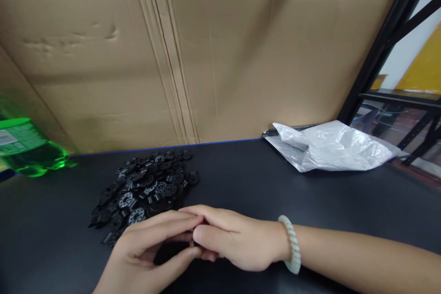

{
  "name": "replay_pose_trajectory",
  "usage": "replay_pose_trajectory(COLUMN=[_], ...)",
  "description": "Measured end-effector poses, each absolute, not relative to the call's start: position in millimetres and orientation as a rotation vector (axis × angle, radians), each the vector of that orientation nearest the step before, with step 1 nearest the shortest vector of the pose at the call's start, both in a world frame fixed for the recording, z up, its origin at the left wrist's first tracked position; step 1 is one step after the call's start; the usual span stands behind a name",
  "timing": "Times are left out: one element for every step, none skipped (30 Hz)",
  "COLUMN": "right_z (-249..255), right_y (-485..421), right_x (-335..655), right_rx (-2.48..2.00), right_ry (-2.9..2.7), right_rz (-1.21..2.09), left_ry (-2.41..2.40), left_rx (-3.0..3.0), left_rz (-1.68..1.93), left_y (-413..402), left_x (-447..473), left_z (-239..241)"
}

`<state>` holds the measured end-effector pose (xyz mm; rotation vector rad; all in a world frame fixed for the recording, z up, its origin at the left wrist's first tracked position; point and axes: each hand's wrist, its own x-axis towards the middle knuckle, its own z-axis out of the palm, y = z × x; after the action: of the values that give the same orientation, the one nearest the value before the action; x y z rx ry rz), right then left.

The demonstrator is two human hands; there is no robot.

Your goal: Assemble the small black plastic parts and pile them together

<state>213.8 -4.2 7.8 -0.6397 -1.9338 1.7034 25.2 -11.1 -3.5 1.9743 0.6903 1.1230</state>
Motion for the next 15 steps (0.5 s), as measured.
replay_pose_trajectory(right_z=[8.5,8.9,9.2,9.5,9.7,9.9,9.9,9.8,9.4,8.6,7.3,5.6,3.5,1.0,-1.6], right_y=[-3.3,-2.7,-2.4,-2.2,-2.2,-2.2,-2.3,-2.3,-2.3,-2.3,-2.2,-1.9,-1.6,-0.9,0.0], right_x=[213.4,212.9,212.5,212.3,212.2,212.3,212.4,212.6,212.6,212.6,212.4,212.1,211.8,211.6,211.6], right_rx=[-0.633,-0.625,-0.621,-0.619,-0.624,-0.632,-0.642,-0.651,-0.655,-0.650,-0.640,-0.622,-0.602,-0.579,-0.556], right_ry=[-1.933,-1.930,-1.926,-1.925,-1.926,-1.929,-1.933,-1.935,-1.932,-1.910,-1.876,-1.829,-1.769,-1.700,-1.626], right_rz=[1.725,1.743,1.753,1.755,1.750,1.741,1.729,1.718,1.715,1.723,1.745,1.775,1.813,1.859,1.908], left_ry=[0.697,0.701,0.701,0.697,0.690,0.678,0.667,0.662,0.670,0.693,0.727,0.762,0.789,0.800,0.799], left_rx=[1.931,1.892,1.858,1.827,1.794,1.759,1.727,1.703,1.688,1.680,1.671,1.650,1.612,1.562,1.507], left_rz=[1.114,1.115,1.116,1.115,1.114,1.112,1.114,1.119,1.136,1.158,1.181,1.202,1.214,1.215,1.205], left_y=[-11.0,-10.8,-10.7,-10.6,-10.6,-10.6,-10.7,-10.6,-10.6,-10.5,-10.2,-10.0,-9.6,-9.2,-8.7], left_x=[26.2,27.2,28.2,29.2,30.1,30.8,31.5,32.0,32.3,32.5,32.6,32.6,32.5,32.4,32.2], left_z=[-3.6,-3.6,-3.5,-3.2,-3.0,-2.9,-3.1,-3.5,-4.3,-5.4,-6.6,-7.7,-8.7,-9.2,-9.4])
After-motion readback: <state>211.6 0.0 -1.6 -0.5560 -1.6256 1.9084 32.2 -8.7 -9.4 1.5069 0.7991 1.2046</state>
